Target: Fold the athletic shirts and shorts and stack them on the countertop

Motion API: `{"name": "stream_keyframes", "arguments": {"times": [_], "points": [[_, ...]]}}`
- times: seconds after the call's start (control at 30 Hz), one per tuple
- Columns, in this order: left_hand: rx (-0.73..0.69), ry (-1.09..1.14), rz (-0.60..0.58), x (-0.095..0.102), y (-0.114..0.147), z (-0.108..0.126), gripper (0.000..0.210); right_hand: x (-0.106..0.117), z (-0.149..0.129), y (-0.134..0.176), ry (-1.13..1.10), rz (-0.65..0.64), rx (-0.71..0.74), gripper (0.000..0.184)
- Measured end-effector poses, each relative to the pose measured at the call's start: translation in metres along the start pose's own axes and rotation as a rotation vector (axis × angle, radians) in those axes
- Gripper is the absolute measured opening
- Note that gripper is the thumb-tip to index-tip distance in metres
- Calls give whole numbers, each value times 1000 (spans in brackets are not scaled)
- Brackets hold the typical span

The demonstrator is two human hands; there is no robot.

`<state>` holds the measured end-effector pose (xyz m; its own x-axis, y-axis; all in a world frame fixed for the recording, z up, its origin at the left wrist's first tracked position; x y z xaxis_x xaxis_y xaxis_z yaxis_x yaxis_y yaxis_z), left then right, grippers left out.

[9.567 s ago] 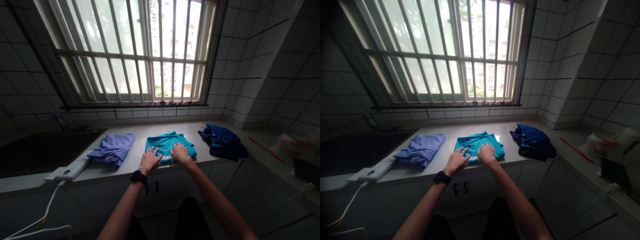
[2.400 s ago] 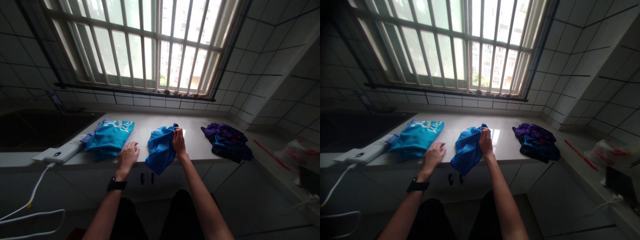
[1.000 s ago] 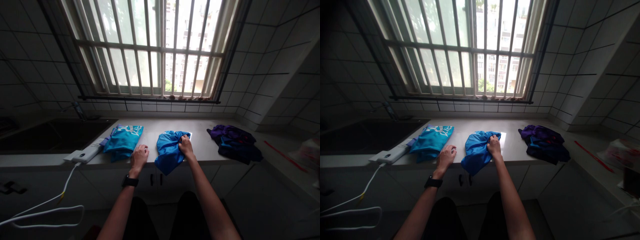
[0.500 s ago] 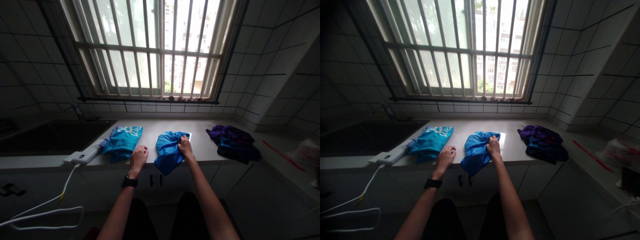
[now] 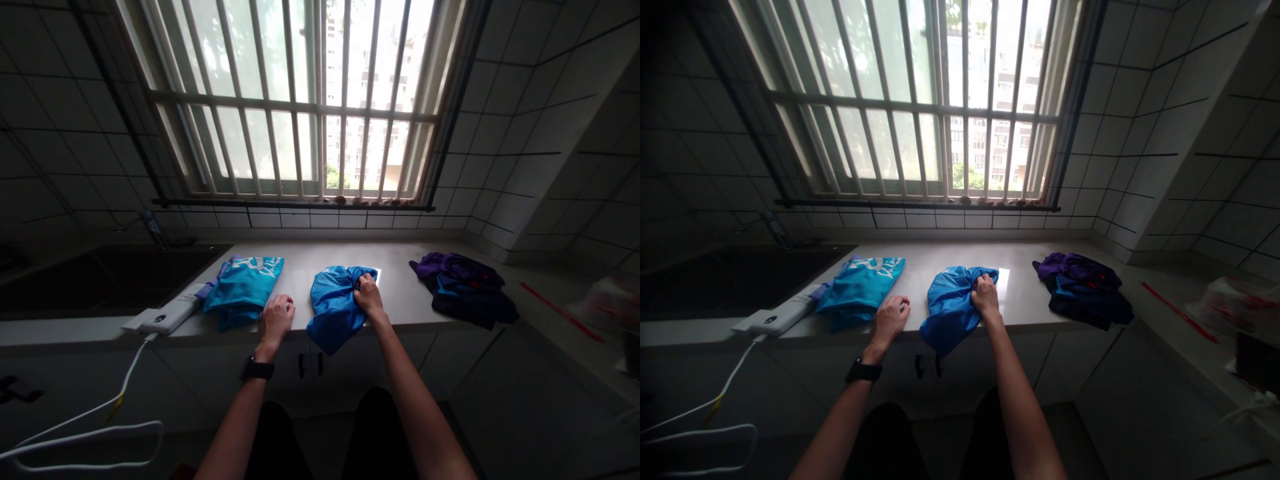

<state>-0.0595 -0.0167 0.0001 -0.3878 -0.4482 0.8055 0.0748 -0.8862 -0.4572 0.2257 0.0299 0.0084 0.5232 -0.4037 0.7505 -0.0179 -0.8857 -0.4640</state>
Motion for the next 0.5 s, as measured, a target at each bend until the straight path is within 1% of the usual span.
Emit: {"name": "stream_keyframes", "arguments": {"times": [0.3,0.5], "points": [[-4,2,30,-1,0,-1,21,-1,2,0,-34,11,3,19],[1,21,-3,0,0,-1,19,-1,1,0,-14,18,15,19]]}}
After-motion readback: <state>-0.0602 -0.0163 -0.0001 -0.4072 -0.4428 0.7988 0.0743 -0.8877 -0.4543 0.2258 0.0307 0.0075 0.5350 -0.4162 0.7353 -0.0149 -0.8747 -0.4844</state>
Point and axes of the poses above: each hand's wrist, its own y-axis away from the middle knuckle, its own x-axis out of the back of the hand, z = x × y, the point moved 6 cm from there along -y, towards the middle knuckle, and after that the axes turned 2 degrees about x, right-handed, at the moved point
